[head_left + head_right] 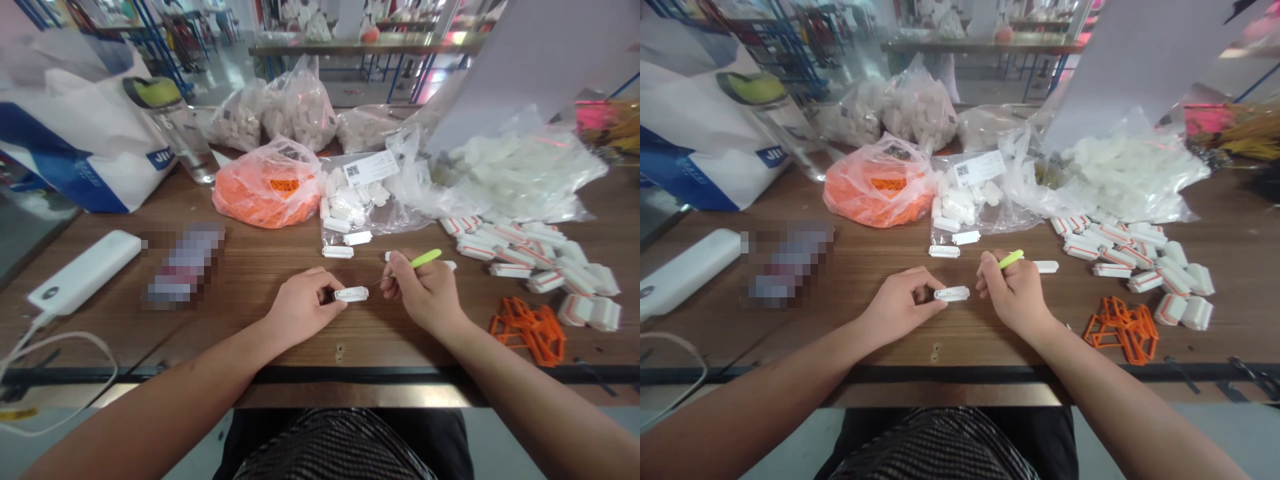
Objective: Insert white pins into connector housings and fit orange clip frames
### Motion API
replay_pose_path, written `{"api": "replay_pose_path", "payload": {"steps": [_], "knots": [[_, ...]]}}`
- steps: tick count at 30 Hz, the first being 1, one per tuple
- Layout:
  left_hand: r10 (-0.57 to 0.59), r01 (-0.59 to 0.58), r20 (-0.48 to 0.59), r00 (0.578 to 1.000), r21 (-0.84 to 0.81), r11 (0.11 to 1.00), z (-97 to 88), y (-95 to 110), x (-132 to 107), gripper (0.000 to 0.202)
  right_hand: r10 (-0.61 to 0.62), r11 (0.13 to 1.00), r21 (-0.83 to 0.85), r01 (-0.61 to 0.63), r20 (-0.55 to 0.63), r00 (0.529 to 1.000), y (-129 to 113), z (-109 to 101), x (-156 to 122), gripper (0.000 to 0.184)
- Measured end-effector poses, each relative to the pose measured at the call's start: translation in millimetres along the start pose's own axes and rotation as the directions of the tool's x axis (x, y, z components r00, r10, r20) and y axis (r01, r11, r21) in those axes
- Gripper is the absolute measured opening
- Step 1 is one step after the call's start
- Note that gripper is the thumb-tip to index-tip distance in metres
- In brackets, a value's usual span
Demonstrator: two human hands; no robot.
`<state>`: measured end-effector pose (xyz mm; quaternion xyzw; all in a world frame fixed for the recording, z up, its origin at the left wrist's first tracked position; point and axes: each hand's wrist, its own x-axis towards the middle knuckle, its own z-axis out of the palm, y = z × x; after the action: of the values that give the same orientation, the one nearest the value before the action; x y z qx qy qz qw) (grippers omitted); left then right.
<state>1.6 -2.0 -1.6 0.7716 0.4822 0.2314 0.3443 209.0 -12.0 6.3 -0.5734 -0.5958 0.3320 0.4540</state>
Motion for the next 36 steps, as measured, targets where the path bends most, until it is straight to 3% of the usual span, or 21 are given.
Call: {"api": "replay_pose_path", "payload": {"steps": [4,15,19,23,25,32,36], "knots": [[-0.011,0.011,0.007,1.0,-0.004,1.0,-0.5,0.5,-0.3,0.009,0.08,0.995,0.063,-0.082,0.035,0.996,0.0,1.1,0.6,0.043],[-0.011,0.011,0.011,1.0,0.0,1.0,-0.5,1.4,0.9,0.009,0.102,0.995,-0.012,-0.102,0.066,0.993,-0.2,0.5,4.1,0.044],[-0.013,0.013,0.006,1.0,-0.011,1.0,-0.4,1.5,0.2,0.008,-0.01,0.989,-0.145,0.026,0.11,0.994,-4.0,1.2,2.9,0.044],[-0.01,0.01,-0.001,1.0,-0.018,1.0,-0.3,1.5,-0.4,0.008,-0.194,0.913,-0.334,0.234,0.15,0.97,-6.7,2.0,-3.1,0.04],[-0.015,0.015,-0.002,1.0,-0.022,1.0,-0.3,1.5,-0.4,0.008,-0.228,0.895,-0.358,0.267,0.149,0.962,-6.6,1.7,-5.8,0.039],[-0.006,0.006,0.002,1.0,-0.003,1.0,0.1,0.3,0.0,0.009,-0.108,0.988,-0.115,0.106,-0.005,0.994,-6.2,-3.8,-2.5,0.043],[-0.008,0.008,0.002,1.0,0.004,1.0,0.1,0.1,-0.1,0.009,0.049,0.998,0.028,-0.05,0.035,0.998,-3.1,-2.9,0.5,0.044]]}}
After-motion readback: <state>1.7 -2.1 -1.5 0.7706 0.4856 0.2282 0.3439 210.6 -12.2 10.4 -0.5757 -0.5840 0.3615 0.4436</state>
